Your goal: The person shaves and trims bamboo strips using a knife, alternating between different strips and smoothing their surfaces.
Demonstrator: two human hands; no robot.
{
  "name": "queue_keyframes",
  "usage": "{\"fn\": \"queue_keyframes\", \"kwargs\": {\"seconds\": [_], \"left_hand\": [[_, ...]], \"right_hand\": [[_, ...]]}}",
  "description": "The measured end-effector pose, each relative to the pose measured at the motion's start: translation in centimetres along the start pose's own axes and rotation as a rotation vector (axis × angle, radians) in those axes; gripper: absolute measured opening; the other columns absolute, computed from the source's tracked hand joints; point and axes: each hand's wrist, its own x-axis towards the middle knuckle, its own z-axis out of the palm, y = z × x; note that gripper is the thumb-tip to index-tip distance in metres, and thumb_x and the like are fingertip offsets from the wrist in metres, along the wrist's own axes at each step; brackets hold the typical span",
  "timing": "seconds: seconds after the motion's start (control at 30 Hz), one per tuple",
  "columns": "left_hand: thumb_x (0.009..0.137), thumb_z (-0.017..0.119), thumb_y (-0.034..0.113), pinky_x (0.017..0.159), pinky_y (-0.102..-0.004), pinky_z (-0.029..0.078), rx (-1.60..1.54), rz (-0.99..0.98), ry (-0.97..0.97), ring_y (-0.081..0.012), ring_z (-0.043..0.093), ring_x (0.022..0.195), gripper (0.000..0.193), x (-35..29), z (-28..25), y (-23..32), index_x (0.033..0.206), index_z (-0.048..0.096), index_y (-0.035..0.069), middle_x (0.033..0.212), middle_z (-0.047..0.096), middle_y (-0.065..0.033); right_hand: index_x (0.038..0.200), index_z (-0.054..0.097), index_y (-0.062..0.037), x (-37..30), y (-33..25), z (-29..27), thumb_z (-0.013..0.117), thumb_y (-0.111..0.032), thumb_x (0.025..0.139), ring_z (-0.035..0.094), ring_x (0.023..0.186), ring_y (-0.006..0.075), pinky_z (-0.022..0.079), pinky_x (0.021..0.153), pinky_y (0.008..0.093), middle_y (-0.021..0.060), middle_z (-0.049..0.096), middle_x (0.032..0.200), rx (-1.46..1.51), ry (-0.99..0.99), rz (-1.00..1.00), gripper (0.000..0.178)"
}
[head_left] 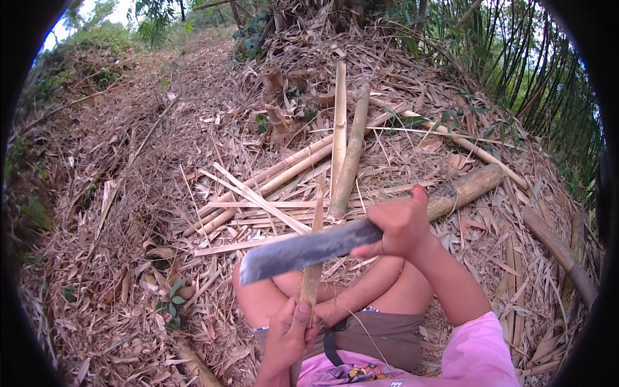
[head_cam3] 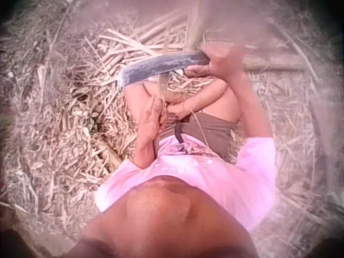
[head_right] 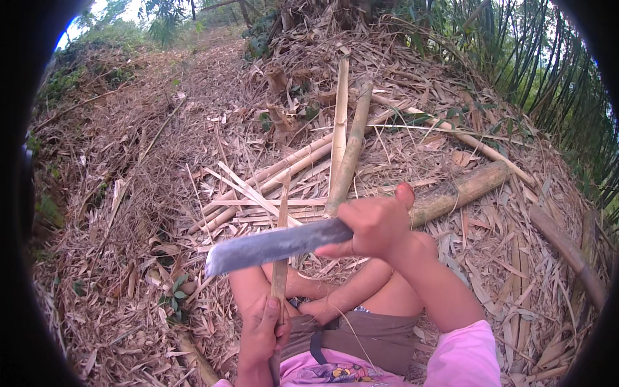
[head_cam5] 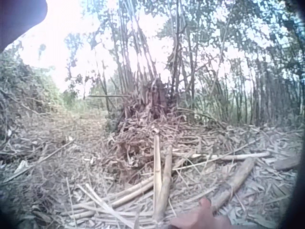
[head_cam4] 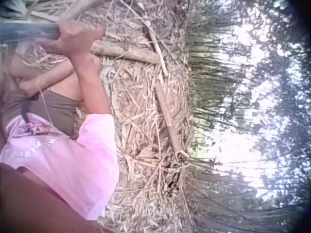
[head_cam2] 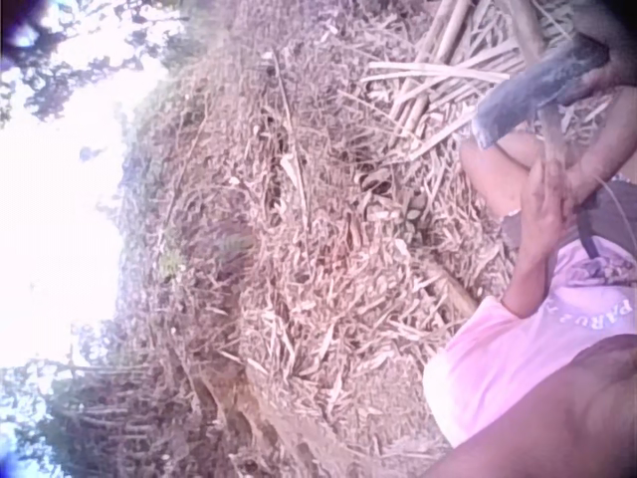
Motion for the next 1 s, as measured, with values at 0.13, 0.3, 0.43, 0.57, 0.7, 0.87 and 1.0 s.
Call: {"fn": "queue_keyframes", "kwargs": {"seconds": [0.13,0.3,0.43,0.57,0.7,0.87,1.0], "left_hand": [[0.107,0.041,0.032,0.040,-0.0202,0.029,-0.085,-0.030,-0.052,-0.0045,0.036,0.044,0.032,-0.7,0.6,0.3,0.094,0.050,0.004,0.059,0.044,0.0008],[0.107,0.042,0.032,0.039,-0.0209,0.026,-0.144,-0.047,-0.099,-0.0045,0.034,0.044,0.032,-0.7,0.3,-0.1,0.090,0.048,0.005,0.059,0.042,0.0005],[0.107,0.042,0.033,0.038,-0.0212,0.028,-0.098,-0.036,-0.071,-0.0049,0.035,0.043,0.033,0.5,0.1,-0.4,0.090,0.049,0.005,0.057,0.042,0.0014],[0.106,0.044,0.036,0.038,-0.0214,0.029,-0.073,-0.099,0.012,-0.0056,0.036,0.042,0.034,1.3,-0.4,-0.8,0.090,0.049,0.007,0.057,0.041,0.0017],[0.105,0.045,0.039,0.037,-0.0207,0.030,-0.103,-0.106,0.006,-0.0059,0.037,0.041,0.034,2.6,-1.3,-1.2,0.091,0.050,0.008,0.057,0.041,0.0020],[0.105,0.045,0.038,0.036,-0.0197,0.031,-0.096,-0.072,0.123,-0.0042,0.037,0.043,0.033,3.4,-3.8,-2.0,0.091,0.049,0.008,0.061,0.043,0.0017],[0.106,0.045,0.036,0.036,-0.0202,0.030,-0.123,-0.008,0.113,-0.0040,0.035,0.043,0.033,4.1,-4.2,-2.1,0.090,0.049,0.008,0.059,0.042,0.0028]], "right_hand": [[0.062,0.053,-0.0103,1.0,4.6,0.4,0.054,-0.077,0.081,0.059,0.050,0.0303,0.042,0.047,0.0427,0.0073,0.054,0.055,0.062,-0.060,0.562,0.070],[0.065,0.055,-0.0034,0.3,-0.8,-0.5,0.045,-0.062,0.097,0.057,0.048,0.0308,0.043,0.046,0.0421,0.0143,0.049,0.050,0.104,-0.182,0.387,0.068],[0.065,0.052,-0.0015,-1.9,1.2,2.3,0.043,-0.057,0.101,0.048,0.043,0.0162,0.039,0.043,0.0342,0.0085,0.043,0.047,0.372,-0.216,0.758,0.066],[0.067,0.058,-0.0032,-6.6,-2.3,4.0,0.036,-0.060,0.101,0.053,0.046,0.0156,0.040,0.044,0.0292,0.0043,0.052,0.051,1.052,0.056,1.349,0.070],[0.080,0.060,-0.0020,-15.5,-10.6,5.5,0.032,-0.058,0.102,0.051,0.042,0.0144,0.040,0.040,0.0263,0.0039,0.051,0.053,1.218,0.089,1.738,0.066],[0.093,0.061,0.0046,-18.3,-14.3,4.6,0.056,-0.023,0.100,0.056,0.046,0.0175,0.046,0.044,0.0290,0.0073,0.057,0.059,1.208,0.118,1.565,0.029],[0.108,0.060,0.0084,-16.8,-16.6,2.4,0.058,-0.010,0.098,0.060,0.056,0.0169,0.052,0.057,0.0316,0.0060,0.055,0.059,1.272,0.009,1.431,0.021]]}}
